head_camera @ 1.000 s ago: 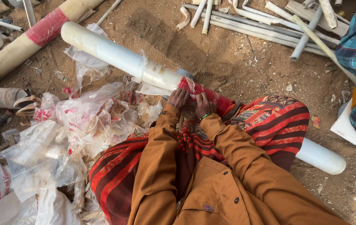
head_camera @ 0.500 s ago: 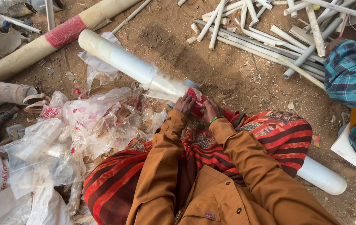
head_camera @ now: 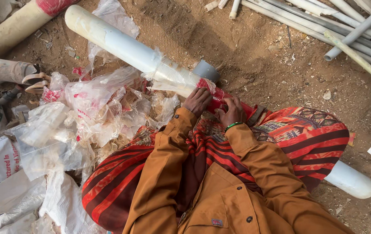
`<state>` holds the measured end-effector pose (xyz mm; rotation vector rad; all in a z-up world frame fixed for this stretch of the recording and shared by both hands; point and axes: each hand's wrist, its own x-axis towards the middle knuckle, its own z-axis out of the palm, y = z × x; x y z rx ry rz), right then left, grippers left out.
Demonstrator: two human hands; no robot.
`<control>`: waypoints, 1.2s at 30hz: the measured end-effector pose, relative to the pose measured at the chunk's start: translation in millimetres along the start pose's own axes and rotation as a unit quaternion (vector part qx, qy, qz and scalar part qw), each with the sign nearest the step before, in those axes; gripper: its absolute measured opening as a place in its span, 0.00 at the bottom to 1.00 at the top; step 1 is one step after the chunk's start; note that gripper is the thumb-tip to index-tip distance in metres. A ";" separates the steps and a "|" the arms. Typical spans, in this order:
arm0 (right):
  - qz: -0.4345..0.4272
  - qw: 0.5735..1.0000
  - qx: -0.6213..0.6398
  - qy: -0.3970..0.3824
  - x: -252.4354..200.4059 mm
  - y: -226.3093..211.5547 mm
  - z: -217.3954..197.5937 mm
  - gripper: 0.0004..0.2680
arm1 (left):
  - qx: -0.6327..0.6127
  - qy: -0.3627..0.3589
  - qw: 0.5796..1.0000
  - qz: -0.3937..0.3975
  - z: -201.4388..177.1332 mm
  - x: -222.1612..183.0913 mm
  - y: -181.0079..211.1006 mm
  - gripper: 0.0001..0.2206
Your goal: The person wraps a white pipe with clear plastic film and red tape by hand while sitting on the ground.
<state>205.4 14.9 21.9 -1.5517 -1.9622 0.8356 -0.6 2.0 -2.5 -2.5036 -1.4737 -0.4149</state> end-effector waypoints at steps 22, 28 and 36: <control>-0.020 0.999 -0.037 0.001 -17.4 5.0 10.8 0.16 | -0.056 -0.075 0.995 -0.030 -6.7 1.9 2.2 0.19; -0.002 1.000 0.005 0.021 -19.1 7.2 3.6 0.18 | -0.039 -0.087 0.994 -0.051 -7.5 -2.0 11.0 0.23; -0.042 0.998 -0.047 -0.013 -26.9 20.3 6.1 0.16 | 0.011 -0.110 0.992 -0.062 4.4 -15.9 17.8 0.20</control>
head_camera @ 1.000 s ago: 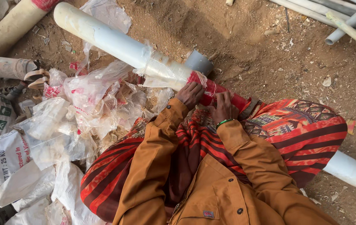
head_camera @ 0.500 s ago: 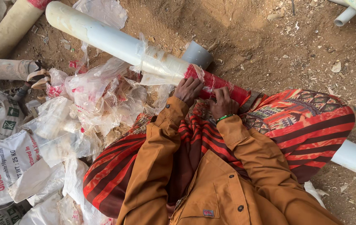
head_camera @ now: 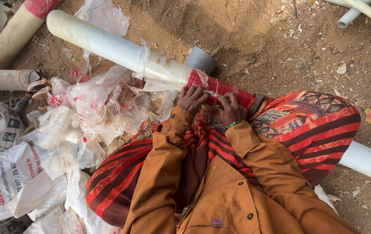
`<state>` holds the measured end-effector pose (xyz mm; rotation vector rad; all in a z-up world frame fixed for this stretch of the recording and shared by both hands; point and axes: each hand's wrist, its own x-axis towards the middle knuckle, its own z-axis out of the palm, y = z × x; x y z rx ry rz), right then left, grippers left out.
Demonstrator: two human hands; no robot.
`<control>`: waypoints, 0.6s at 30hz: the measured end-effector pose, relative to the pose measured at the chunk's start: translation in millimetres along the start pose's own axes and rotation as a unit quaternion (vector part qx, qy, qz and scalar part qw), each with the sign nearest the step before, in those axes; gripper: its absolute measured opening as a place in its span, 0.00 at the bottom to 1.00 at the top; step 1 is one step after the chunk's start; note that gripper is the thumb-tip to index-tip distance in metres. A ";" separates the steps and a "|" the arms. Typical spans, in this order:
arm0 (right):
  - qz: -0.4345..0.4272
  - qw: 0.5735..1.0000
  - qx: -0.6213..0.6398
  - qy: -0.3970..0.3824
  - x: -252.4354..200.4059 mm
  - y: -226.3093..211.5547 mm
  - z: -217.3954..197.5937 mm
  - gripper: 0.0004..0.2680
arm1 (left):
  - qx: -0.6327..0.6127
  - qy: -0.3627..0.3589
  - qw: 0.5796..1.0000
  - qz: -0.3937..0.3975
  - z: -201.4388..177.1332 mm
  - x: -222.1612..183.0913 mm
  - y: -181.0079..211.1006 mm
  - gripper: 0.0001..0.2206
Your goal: The person wraps a white pipe with clear plastic film and red tape by hand while sitting on the ground.
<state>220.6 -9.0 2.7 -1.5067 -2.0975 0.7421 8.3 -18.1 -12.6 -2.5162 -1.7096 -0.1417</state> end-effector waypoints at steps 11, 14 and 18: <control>-0.008 0.999 -0.020 -0.036 3.8 -3.3 -3.7 0.19 | -0.008 0.022 0.999 0.035 14.9 -5.4 -1.4 0.18; 0.000 0.999 -0.035 -0.031 7.2 -6.1 -3.8 0.18 | -0.012 0.048 0.998 0.039 10.0 -0.3 -2.7 0.18; 0.018 1.000 0.013 -0.014 2.2 -5.9 -4.5 0.16 | -0.019 0.055 0.998 0.021 -2.9 3.2 4.5 0.16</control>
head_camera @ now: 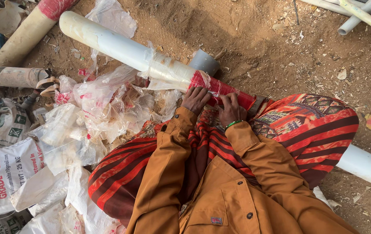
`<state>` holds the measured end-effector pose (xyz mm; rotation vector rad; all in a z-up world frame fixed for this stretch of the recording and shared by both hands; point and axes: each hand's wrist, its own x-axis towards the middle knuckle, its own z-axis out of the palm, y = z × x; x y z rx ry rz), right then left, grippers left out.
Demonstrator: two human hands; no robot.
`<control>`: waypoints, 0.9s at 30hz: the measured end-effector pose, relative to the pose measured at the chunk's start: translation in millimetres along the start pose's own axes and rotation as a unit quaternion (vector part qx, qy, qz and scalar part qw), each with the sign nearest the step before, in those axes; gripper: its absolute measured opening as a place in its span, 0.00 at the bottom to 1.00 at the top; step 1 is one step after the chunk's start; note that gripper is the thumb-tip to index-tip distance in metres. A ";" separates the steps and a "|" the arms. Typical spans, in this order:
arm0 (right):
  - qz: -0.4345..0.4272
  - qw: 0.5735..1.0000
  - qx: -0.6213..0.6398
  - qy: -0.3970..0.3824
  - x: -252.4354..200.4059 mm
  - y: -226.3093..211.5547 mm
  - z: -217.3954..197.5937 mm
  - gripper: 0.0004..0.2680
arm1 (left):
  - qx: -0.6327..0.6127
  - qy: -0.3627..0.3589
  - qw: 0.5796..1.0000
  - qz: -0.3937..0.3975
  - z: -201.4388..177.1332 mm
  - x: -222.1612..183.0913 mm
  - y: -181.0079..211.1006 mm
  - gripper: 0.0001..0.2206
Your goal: The person wraps a white pipe with clear plastic film and red tape by hand while sitting on the ground.
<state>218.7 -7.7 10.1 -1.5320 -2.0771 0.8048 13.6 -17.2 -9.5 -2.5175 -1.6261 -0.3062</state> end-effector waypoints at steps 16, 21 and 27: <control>0.038 0.996 -0.067 -0.032 11.1 -0.7 2.2 0.18 | 0.002 -0.056 0.993 0.099 10.2 29.5 -5.5 0.14; 0.033 0.997 -0.063 -0.009 0.2 4.5 8.6 0.17 | -0.049 0.013 0.998 0.030 13.7 8.9 8.0 0.22; -0.032 0.997 0.042 -0.063 25.2 11.4 -20.4 0.22 | -0.062 -0.001 0.993 -0.096 -2.6 12.2 25.8 0.17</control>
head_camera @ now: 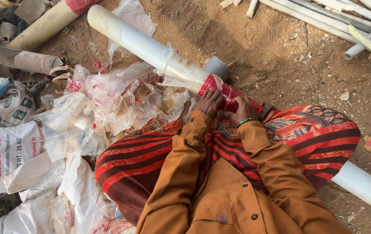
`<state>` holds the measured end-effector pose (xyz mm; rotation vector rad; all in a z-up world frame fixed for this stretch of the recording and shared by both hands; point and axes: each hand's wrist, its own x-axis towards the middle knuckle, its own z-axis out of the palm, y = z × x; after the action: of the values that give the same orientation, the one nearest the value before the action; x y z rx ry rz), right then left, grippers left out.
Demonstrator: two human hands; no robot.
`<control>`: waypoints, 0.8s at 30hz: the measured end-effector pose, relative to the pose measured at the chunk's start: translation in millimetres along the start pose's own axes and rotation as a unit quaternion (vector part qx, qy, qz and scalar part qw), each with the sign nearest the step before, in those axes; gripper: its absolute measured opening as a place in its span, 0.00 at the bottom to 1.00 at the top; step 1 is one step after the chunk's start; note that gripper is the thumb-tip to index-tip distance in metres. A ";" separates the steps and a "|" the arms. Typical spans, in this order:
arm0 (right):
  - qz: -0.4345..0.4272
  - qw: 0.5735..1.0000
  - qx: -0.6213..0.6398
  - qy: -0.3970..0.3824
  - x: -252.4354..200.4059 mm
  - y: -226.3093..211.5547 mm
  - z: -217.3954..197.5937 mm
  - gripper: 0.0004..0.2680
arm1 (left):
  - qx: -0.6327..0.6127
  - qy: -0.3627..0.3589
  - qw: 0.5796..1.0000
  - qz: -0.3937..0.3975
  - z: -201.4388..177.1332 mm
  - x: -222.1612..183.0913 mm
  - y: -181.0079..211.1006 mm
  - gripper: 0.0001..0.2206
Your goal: The person wraps a white pipe with clear plastic film and red tape by hand while sitting on the ground.
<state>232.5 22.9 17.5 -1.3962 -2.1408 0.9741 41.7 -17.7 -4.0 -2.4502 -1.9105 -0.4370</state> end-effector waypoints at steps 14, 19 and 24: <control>0.180 0.970 -0.016 -0.161 72.2 102.9 -22.8 0.13 | -0.055 0.110 0.979 -0.160 -21.6 -11.7 -22.2 0.16; 0.113 0.974 -0.072 -0.184 87.3 73.4 -5.0 0.09 | -0.047 0.094 0.950 -0.293 -48.6 0.4 -33.5 0.13; 0.057 0.960 -0.202 -0.184 106.2 -23.0 -20.3 0.09 | -0.073 -0.029 0.925 -0.372 -69.2 9.1 -33.4 0.15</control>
<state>186.9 120.1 43.9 -1.6451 -2.6780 0.9317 -2.9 -12.4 58.9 -1.7095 -2.8830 -0.5158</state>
